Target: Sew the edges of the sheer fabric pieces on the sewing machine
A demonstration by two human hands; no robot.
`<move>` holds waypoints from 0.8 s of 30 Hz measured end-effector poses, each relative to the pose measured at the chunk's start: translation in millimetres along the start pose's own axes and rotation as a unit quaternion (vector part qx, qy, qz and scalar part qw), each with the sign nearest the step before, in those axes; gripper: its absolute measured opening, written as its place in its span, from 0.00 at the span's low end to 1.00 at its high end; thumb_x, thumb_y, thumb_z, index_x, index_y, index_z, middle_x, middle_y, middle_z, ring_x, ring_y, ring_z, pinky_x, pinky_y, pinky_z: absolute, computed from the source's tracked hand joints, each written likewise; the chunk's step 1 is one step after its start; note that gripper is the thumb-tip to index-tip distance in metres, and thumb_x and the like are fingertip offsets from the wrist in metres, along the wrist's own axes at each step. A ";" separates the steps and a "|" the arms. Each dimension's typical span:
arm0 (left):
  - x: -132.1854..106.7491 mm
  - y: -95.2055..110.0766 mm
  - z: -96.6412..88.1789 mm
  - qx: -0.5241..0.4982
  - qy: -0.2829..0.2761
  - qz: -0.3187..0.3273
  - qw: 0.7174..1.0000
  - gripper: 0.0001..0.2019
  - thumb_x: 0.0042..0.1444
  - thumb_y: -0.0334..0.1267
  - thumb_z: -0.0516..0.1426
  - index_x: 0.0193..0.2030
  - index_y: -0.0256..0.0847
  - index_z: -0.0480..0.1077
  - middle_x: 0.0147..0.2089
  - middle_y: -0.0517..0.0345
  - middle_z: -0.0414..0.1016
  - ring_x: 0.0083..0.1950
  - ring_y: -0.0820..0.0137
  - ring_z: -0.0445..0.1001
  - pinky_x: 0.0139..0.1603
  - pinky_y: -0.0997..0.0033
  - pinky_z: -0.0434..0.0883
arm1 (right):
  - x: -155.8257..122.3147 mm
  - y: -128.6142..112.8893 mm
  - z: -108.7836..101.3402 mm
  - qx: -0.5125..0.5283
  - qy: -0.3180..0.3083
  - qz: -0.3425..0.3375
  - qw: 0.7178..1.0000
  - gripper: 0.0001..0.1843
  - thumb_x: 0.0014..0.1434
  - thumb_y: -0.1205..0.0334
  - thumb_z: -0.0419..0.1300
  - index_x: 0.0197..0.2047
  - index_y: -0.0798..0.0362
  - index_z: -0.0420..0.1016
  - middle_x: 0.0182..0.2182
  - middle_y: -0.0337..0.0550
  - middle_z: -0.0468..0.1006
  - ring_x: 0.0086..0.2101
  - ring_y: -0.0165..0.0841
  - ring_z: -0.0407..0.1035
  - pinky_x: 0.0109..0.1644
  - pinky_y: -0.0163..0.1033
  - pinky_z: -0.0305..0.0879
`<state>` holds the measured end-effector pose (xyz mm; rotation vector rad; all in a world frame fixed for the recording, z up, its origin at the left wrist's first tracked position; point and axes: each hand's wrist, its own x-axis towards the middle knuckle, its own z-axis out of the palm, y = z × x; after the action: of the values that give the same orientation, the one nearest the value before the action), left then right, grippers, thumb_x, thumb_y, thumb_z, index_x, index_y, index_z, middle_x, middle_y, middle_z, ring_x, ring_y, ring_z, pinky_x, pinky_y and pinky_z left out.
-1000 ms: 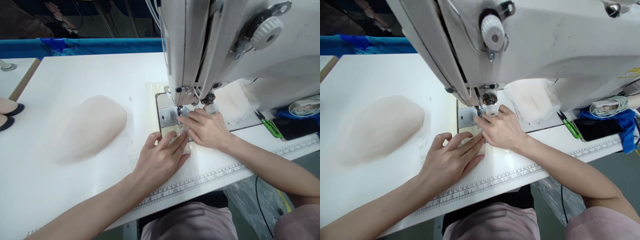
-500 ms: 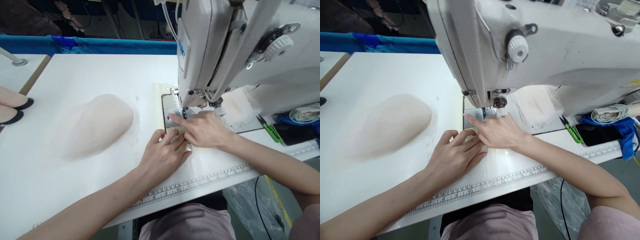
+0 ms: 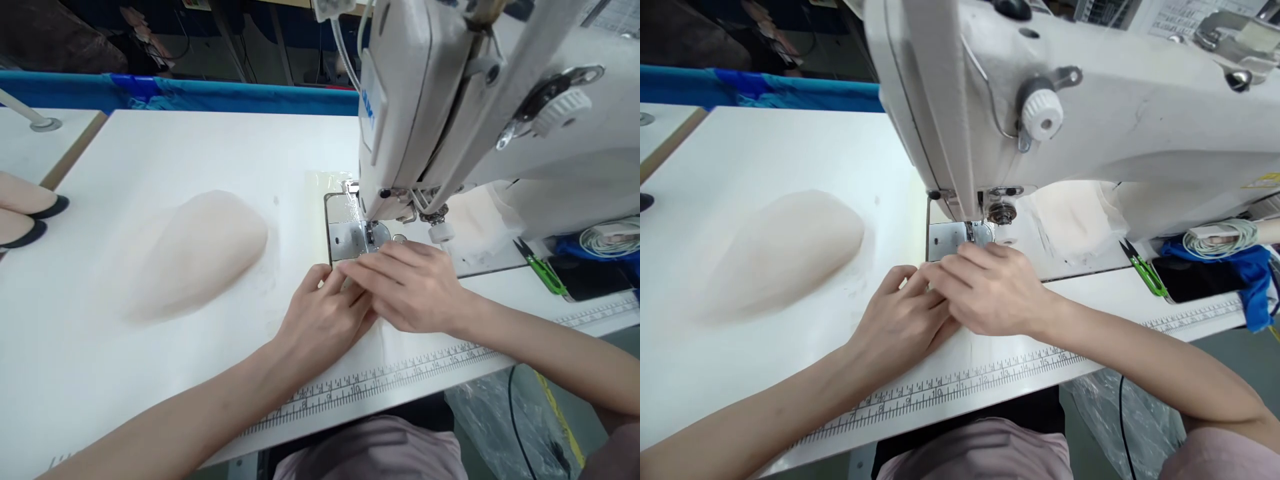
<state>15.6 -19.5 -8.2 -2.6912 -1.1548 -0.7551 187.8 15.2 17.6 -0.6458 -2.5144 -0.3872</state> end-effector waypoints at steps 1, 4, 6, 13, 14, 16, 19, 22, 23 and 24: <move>0.2 0.2 -0.8 0.028 -0.002 0.025 0.999 0.11 0.66 0.35 0.52 0.37 0.38 0.76 0.39 0.57 0.81 0.45 0.64 0.74 0.39 0.61 0.66 | -5.6 2.0 -3.5 -0.008 -0.027 0.019 0.999 0.19 0.60 0.70 0.51 0.53 0.60 0.72 0.44 0.43 0.81 0.39 0.34 0.68 0.33 0.40 0.60; -0.3 0.4 -2.5 0.054 -0.016 0.038 0.998 0.12 0.64 0.37 0.55 0.50 0.34 0.74 0.50 0.53 0.79 0.50 0.63 0.73 0.40 0.61 0.65 | -18.9 7.7 -8.3 -0.012 -0.112 0.049 0.992 0.22 0.59 0.71 0.50 0.56 0.63 0.68 0.45 0.47 0.80 0.44 0.39 0.67 0.37 0.43 0.60; -1.3 0.5 -2.5 0.049 -0.022 0.031 0.998 0.13 0.64 0.38 0.55 0.51 0.33 0.73 0.51 0.53 0.79 0.50 0.63 0.72 0.42 0.61 0.65 | -22.7 10.3 -5.9 0.011 -0.147 0.042 0.988 0.24 0.59 0.73 0.49 0.58 0.64 0.66 0.42 0.49 0.81 0.45 0.40 0.67 0.40 0.44 0.61; -3.8 0.4 1.5 0.037 -0.020 0.026 0.999 0.13 0.64 0.39 0.56 0.48 0.32 0.74 0.45 0.55 0.81 0.53 0.61 0.70 0.43 0.61 0.63 | -6.5 23.8 17.8 0.118 -0.245 0.049 0.961 0.27 0.65 0.69 0.49 0.67 0.57 0.55 0.45 0.49 0.77 0.49 0.41 0.64 0.50 0.49 0.63; -3.8 0.2 1.8 0.037 -0.019 0.027 0.999 0.12 0.64 0.39 0.56 0.48 0.33 0.74 0.45 0.56 0.81 0.52 0.61 0.70 0.42 0.61 0.62 | -1.7 25.7 21.2 0.132 -0.248 0.054 0.958 0.28 0.65 0.69 0.50 0.67 0.55 0.55 0.45 0.49 0.77 0.49 0.40 0.64 0.50 0.49 0.63; -3.4 -0.2 2.0 0.036 -0.018 0.028 0.999 0.12 0.64 0.39 0.56 0.46 0.33 0.74 0.44 0.56 0.81 0.50 0.62 0.71 0.41 0.61 0.62 | 7.5 27.6 26.2 0.158 -0.234 0.059 0.958 0.30 0.63 0.71 0.51 0.67 0.53 0.55 0.49 0.48 0.76 0.48 0.38 0.65 0.51 0.47 0.65; -2.8 -0.4 1.4 0.037 -0.018 0.028 0.999 0.11 0.64 0.39 0.55 0.45 0.34 0.75 0.43 0.55 0.81 0.48 0.62 0.71 0.41 0.61 0.62 | 14.3 25.9 25.6 0.196 -0.197 0.064 0.959 0.34 0.60 0.75 0.49 0.69 0.50 0.52 0.65 0.43 0.63 0.49 0.34 0.64 0.54 0.44 0.65; -2.6 -1.1 0.9 0.045 -0.020 0.028 0.998 0.12 0.64 0.39 0.55 0.48 0.34 0.74 0.47 0.53 0.80 0.49 0.62 0.72 0.41 0.61 0.63 | 5.1 21.6 14.1 0.199 -0.174 0.064 0.962 0.34 0.60 0.77 0.47 0.69 0.51 0.51 0.69 0.40 0.53 0.55 0.34 0.62 0.56 0.45 0.65; -2.6 -1.8 0.9 0.048 -0.018 0.028 0.998 0.13 0.64 0.39 0.55 0.49 0.34 0.74 0.48 0.52 0.80 0.49 0.61 0.72 0.41 0.61 0.63 | -1.1 20.5 9.2 0.186 -0.161 0.068 0.967 0.33 0.60 0.77 0.46 0.68 0.53 0.54 0.68 0.42 0.58 0.56 0.35 0.62 0.54 0.46 0.67; -2.5 -2.8 1.0 0.050 -0.015 0.028 0.998 0.13 0.64 0.39 0.55 0.50 0.34 0.74 0.50 0.52 0.79 0.49 0.61 0.72 0.41 0.61 0.63 | -7.9 19.9 4.6 0.167 -0.138 0.081 0.973 0.30 0.60 0.77 0.47 0.65 0.54 0.60 0.63 0.43 0.66 0.55 0.36 0.64 0.52 0.46 0.68</move>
<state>12.6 -18.9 -10.5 -2.6489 -1.0869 -0.6321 202.1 30.8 12.4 -0.8046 -2.6697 0.1982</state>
